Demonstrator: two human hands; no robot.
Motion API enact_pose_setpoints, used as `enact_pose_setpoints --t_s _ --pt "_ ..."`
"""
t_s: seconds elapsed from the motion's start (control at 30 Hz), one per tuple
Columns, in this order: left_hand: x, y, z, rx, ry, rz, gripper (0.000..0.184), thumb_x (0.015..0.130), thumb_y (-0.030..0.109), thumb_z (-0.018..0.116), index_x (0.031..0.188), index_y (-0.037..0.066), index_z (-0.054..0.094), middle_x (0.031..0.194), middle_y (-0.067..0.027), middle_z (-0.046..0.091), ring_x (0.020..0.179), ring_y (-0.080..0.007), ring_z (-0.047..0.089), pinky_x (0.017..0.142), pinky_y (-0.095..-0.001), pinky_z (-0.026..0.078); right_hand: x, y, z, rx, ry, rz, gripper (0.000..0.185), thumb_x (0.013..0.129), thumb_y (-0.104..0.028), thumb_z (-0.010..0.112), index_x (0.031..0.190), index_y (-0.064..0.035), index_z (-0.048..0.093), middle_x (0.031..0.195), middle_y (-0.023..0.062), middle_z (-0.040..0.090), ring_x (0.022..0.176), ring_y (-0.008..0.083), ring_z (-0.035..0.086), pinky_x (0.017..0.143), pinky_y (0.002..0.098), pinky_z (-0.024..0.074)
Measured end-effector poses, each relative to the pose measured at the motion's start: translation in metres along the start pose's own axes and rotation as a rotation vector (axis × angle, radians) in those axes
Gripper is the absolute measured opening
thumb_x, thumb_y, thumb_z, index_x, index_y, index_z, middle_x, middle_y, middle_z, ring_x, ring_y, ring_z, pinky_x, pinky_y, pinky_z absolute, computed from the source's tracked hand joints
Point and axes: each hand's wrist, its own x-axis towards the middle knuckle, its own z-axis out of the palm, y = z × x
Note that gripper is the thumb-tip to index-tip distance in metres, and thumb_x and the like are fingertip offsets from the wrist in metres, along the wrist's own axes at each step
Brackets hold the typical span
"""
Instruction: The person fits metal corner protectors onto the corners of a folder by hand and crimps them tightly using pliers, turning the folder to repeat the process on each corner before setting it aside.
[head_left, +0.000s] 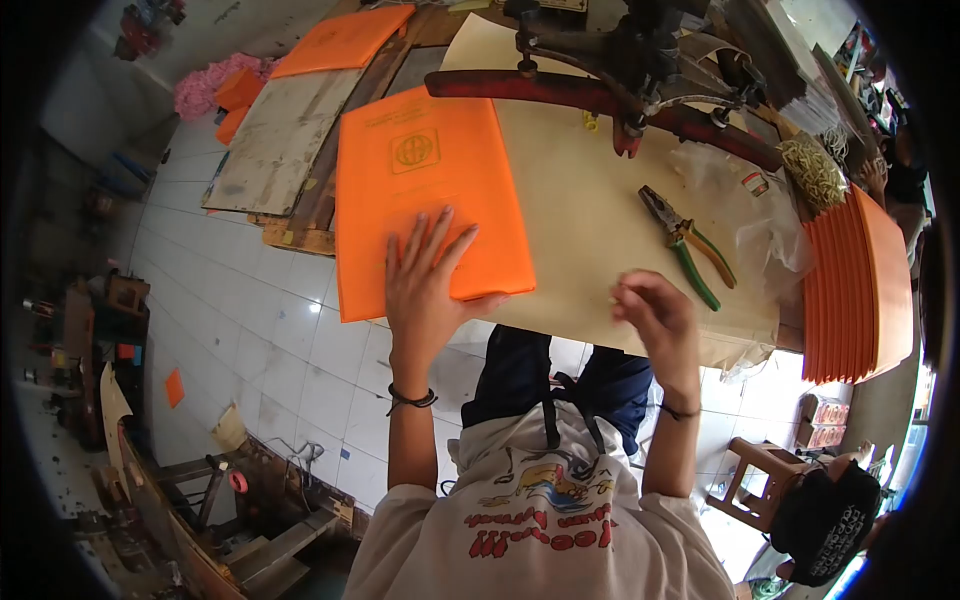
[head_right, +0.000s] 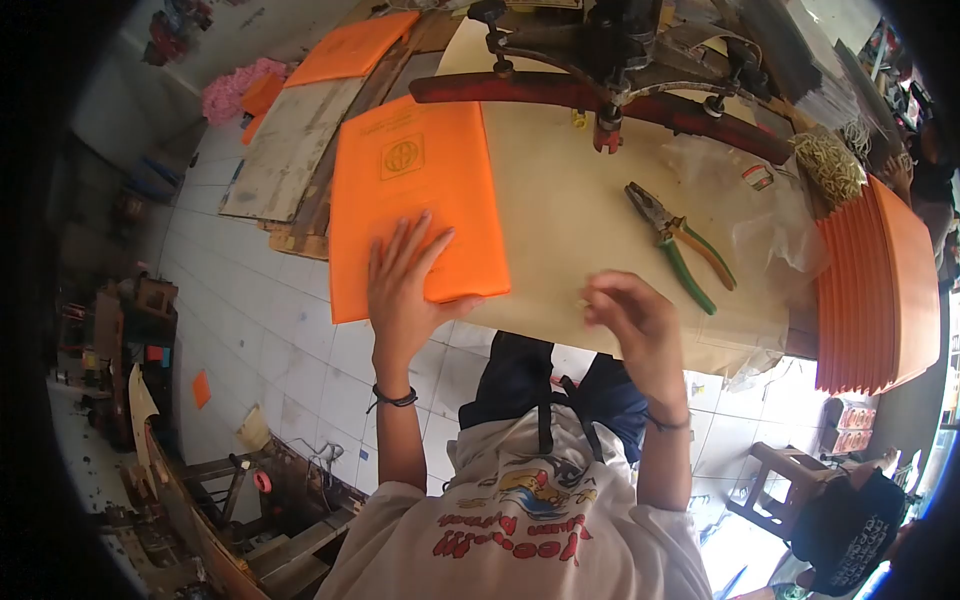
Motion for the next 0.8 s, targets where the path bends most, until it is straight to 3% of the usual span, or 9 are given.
enact_pose_setpoints --t_s 0.1,0.3,0.6,0.8 --pt "0.001 0.0 -0.002 0.006 -0.013 -0.008 0.081 0.058 0.052 0.083 0.129 0.02 0.061 0.146 -0.0046 0.047 0.136 -0.0311 0.041 0.113 -0.0553 0.025 0.027 0.008 0.025 0.156 -0.148 0.025 0.022 0.095 -0.002 0.057 0.115 0.0069 0.057 0.101 0.01 0.064 0.088 0.0161 0.064 0.083 0.0288 0.0543" --pt "0.0 0.0 -0.002 -0.008 -0.013 -0.017 0.082 0.059 0.054 0.082 0.13 0.02 0.06 0.146 -0.005 0.047 0.136 -0.0309 0.041 0.113 -0.0549 0.025 0.044 0.015 0.036 0.132 -0.213 0.024 0.021 0.095 0.0 0.056 0.114 0.0083 0.057 0.103 0.0105 0.064 0.089 0.0173 0.065 0.084 0.0289 0.0546" --pt "0.0 -0.002 -0.002 0.009 -0.027 0.007 0.084 0.061 0.061 0.078 0.132 0.021 0.059 0.146 -0.0056 0.047 0.135 -0.0319 0.041 0.112 -0.0554 0.026 0.052 0.018 0.037 0.131 -0.193 0.092 0.021 0.096 -0.008 0.06 0.11 0.0073 0.06 0.097 0.0108 0.068 0.084 0.0144 0.065 0.079 0.0263 0.0549" --pt "0.001 -0.004 -0.004 -0.009 -0.057 0.014 0.081 0.063 0.059 0.078 0.132 0.021 0.058 0.147 -0.0069 0.044 0.136 -0.0336 0.039 0.112 -0.0552 0.024 0.045 0.017 0.039 -0.053 -0.178 0.062 0.024 0.094 -0.004 0.06 0.115 0.0076 0.059 0.093 0.0105 0.068 0.078 0.0118 0.063 0.072 0.0248 0.054"
